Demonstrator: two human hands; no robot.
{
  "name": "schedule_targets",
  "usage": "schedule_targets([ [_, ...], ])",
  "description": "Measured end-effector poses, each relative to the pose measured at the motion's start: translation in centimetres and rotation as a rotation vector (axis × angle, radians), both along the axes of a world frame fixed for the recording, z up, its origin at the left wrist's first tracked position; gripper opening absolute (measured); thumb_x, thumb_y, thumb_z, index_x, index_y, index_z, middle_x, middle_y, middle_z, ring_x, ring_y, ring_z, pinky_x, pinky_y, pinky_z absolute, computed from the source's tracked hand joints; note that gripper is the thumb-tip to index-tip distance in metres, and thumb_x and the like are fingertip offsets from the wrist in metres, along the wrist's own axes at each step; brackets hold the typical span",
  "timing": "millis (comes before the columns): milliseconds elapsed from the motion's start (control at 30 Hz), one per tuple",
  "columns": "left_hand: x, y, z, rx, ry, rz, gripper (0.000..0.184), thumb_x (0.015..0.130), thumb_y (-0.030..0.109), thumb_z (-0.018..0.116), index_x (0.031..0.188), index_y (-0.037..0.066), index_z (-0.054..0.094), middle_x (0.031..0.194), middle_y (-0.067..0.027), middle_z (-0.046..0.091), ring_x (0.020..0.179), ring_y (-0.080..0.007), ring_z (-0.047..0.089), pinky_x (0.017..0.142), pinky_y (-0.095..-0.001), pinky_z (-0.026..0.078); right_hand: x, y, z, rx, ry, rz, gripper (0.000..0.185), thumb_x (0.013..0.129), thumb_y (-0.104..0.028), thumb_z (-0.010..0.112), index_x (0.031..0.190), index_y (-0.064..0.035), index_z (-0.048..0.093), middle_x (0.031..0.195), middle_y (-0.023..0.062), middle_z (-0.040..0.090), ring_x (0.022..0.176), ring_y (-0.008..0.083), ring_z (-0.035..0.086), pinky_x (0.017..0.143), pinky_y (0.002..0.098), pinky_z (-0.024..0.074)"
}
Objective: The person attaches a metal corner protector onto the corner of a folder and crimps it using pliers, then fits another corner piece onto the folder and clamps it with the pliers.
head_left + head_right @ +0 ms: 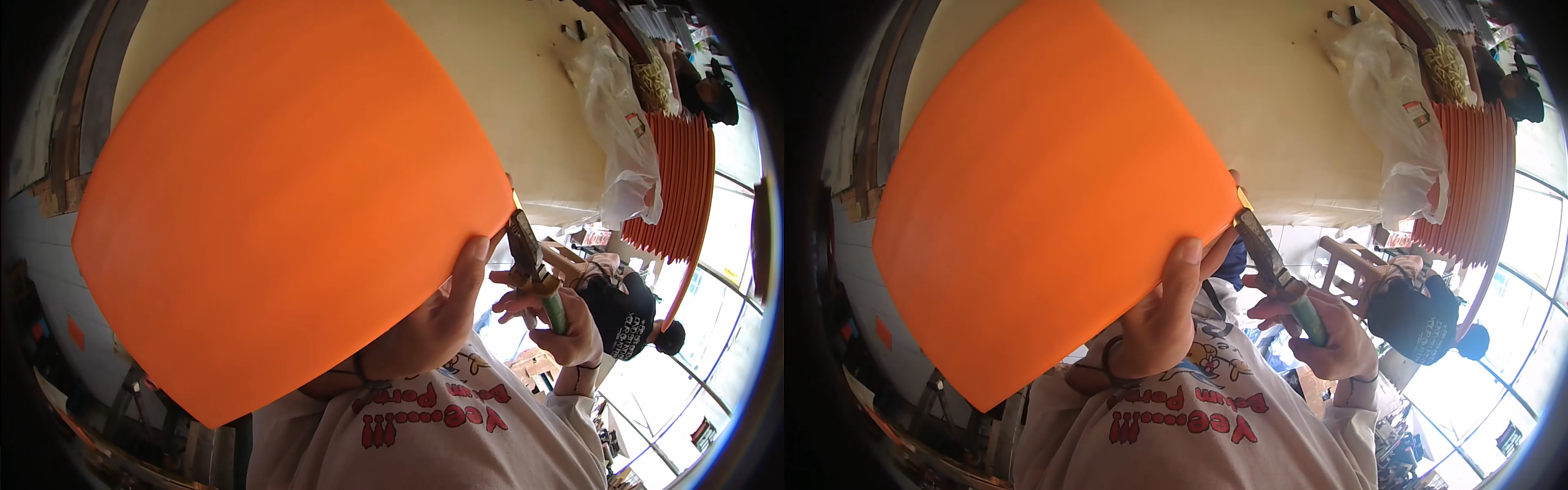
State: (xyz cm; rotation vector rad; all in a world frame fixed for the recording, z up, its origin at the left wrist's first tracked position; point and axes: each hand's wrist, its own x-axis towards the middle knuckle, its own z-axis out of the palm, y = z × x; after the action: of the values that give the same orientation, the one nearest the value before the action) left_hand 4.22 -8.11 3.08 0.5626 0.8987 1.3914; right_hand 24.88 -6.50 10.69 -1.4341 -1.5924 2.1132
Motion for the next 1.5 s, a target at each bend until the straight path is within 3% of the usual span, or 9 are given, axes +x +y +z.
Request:
schedule_targets([
  [167, 0.0, -0.4, -0.7, 0.051, 0.098, -0.009, 0.038, 0.1, 0.003, 0.036, 0.138, -0.006, 0.037, 0.14, -0.0245, 0.045, 0.131, -0.032, 0.047, 0.105, -0.047, 0.047, -0.3, 0.0, -0.2, 0.038, 0.009, -0.008, 0.053, 0.061, 0.011, 0.044, 0.111, 0.007, 0.063, 0.134, 0.0237, 0.053, 0.102, 0.024, 0.063, 0.083, 0.0339, 0.0523],
  [267, -0.2, -0.3, -0.5, 0.052, 0.117, -0.022, 0.039, 0.1, 0.004, 0.037, 0.137, -0.007, 0.037, 0.139, -0.0249, 0.045, 0.13, -0.0322, 0.047, 0.105, -0.0473, 0.047, 0.5, 0.0, -0.2, 0.026, -0.052, 0.05, 0.046, 0.062, 0.011, 0.043, 0.104, 0.0061, 0.063, 0.121, 0.021, 0.059, 0.095, 0.0232, 0.062, 0.081, 0.0338, 0.0511],
  [367, -0.3, -0.3, -0.4, 0.043, 0.119, -0.031, 0.039, 0.1, 0.005, 0.038, 0.137, -0.007, 0.037, 0.139, -0.025, 0.045, 0.13, -0.0326, 0.047, 0.105, -0.0479, 0.047, 0.5, -0.5, -0.8, 0.157, -0.039, 0.052, 0.044, 0.064, 0.01, 0.041, 0.103, 0.0054, 0.061, 0.11, 0.0171, 0.06, 0.087, 0.021, 0.06, 0.079, 0.0319, 0.0493],
  [667, -0.8, 0.0, -0.7, 0.081, 0.131, -0.04, 0.04, 0.1, 0.006, 0.038, 0.139, -0.006, 0.036, 0.14, -0.0249, 0.044, 0.131, -0.0329, 0.046, 0.106, -0.049, 0.045, -1.5, -0.8, 0.3, 0.107, -0.224, -0.089, 0.029, 0.08, 0.011, 0.042, 0.104, 0.0043, 0.056, 0.092, 0.0077, 0.059, 0.077, 0.0142, 0.053, 0.071, 0.0271, 0.0445],
  [867, -1.1, 0.1, -0.7, 0.088, 0.117, -0.051, 0.041, 0.1, 0.007, 0.038, 0.139, -0.005, 0.035, 0.141, -0.0248, 0.043, 0.132, -0.033, 0.045, 0.107, -0.0495, 0.044, -0.9, -1.3, -0.7, 0.208, -0.186, -0.037, 0.035, 0.081, 0.011, 0.042, 0.112, 0.0056, 0.056, 0.09, 0.0062, 0.057, 0.072, 0.0115, 0.047, 0.065, 0.0259, 0.0411],
  [1067, -1.1, 0.0, -0.7, 0.075, 0.074, -0.054, 0.042, 0.1, 0.007, 0.039, 0.14, -0.004, 0.034, 0.142, -0.0247, 0.041, 0.133, -0.033, 0.044, 0.108, -0.0499, 0.043, -1.1, -1.2, -0.3, 0.128, -0.207, -0.07, 0.043, 0.075, 0.014, 0.042, 0.113, 0.0055, 0.059, 0.102, 0.0119, 0.061, 0.085, 0.0184, 0.058, 0.077, 0.0298, 0.0481],
  [1167, -0.9, -0.1, -0.7, 0.055, 0.018, -0.044, 0.042, 0.1, 0.008, 0.039, 0.141, -0.004, 0.034, 0.143, -0.0247, 0.041, 0.134, -0.0331, 0.043, 0.108, -0.0502, 0.042, -0.8, -0.7, -0.8, 0.052, -0.055, -0.036, 0.052, 0.067, 0.015, 0.042, 0.115, 0.0054, 0.061, 0.121, 0.0172, 0.059, 0.105, 0.0245, 0.062, 0.091, 0.0351, 0.0499],
  [1367, 0.1, 0.2, 0.6, 0.043, -0.246, 0.035, 0.044, 0.101, 0.009, 0.039, 0.142, -0.003, 0.032, 0.144, -0.0243, 0.04, 0.135, -0.0326, 0.042, 0.11, -0.0511, 0.04, -0.4, -0.1, -0.2, -0.022, 0.047, -0.016, 0.063, 0.061, 0.013, 0.045, 0.122, 0.0062, 0.059, 0.14, 0.0214, 0.049, 0.13, 0.0316, 0.05, 0.108, 0.0421, 0.0411],
  [1500, 0.0, 0.2, 0.7, 0.063, -0.282, 0.022, 0.044, 0.101, 0.009, 0.039, 0.143, -0.002, 0.032, 0.145, -0.0235, 0.04, 0.136, -0.0316, 0.041, 0.111, -0.0516, 0.039, -0.2, -0.1, 0.0, 0.068, -0.015, 0.057, 0.066, 0.059, 0.011, 0.045, 0.124, 0.0069, 0.058, 0.137, 0.021, 0.052, 0.13, 0.0318, 0.049, 0.111, 0.0428, 0.038],
])
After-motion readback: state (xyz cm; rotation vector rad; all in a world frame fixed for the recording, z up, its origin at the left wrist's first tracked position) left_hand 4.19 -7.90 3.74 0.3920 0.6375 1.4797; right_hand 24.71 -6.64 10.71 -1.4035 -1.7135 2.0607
